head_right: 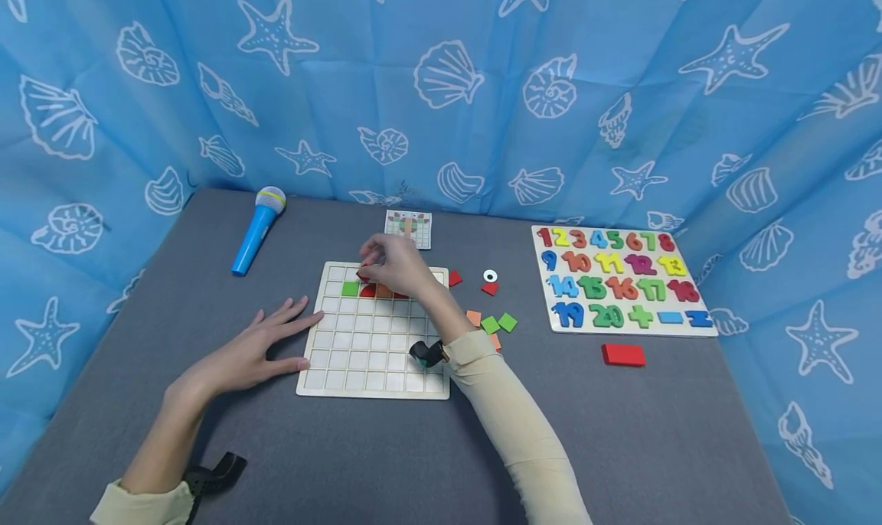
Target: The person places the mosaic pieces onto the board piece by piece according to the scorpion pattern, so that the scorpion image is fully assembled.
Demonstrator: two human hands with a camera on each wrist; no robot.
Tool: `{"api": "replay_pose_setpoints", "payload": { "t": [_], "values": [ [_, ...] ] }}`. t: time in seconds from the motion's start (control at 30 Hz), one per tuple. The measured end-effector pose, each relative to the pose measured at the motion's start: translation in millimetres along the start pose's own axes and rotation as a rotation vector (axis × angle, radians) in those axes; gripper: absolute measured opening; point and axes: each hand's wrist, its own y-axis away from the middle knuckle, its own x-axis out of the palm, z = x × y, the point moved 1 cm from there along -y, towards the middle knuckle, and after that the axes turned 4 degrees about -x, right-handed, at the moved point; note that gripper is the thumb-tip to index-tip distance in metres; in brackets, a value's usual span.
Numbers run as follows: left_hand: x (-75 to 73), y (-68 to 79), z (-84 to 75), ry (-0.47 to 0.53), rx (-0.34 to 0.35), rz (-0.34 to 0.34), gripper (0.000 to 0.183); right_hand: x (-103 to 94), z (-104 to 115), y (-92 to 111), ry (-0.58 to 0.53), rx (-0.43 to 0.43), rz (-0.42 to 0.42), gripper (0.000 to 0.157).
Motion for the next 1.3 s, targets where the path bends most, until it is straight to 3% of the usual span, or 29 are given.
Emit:
{"api": "replay_pose_setpoints", "payload": {
  "t": [0.3,0.83,1.07,1.3],
  "values": [
    [0.0,0.3,-1.2,0.004,0.003,-0.014,0.080,15.6,4.9,-17.2,0.139,-0.057,-0.019,0.007],
    [7.1,-2.3,15.3,0.055,0.087,-0.064,0.081,31.6,7.8,-20.1,0.247,0.029,0.029,0.011],
    [4.3,-0.7,7.5,0.035,0.051,-0.043,0.080,24.8,7.5,-10.9,0.156,0.039,0.019,0.013],
    [0.2,-0.1,-0.7,0.008,0.003,-0.005,0.080,5.8,-1.0,7.3,0.076,0.041,-0.024,0.013]
  ]
}}
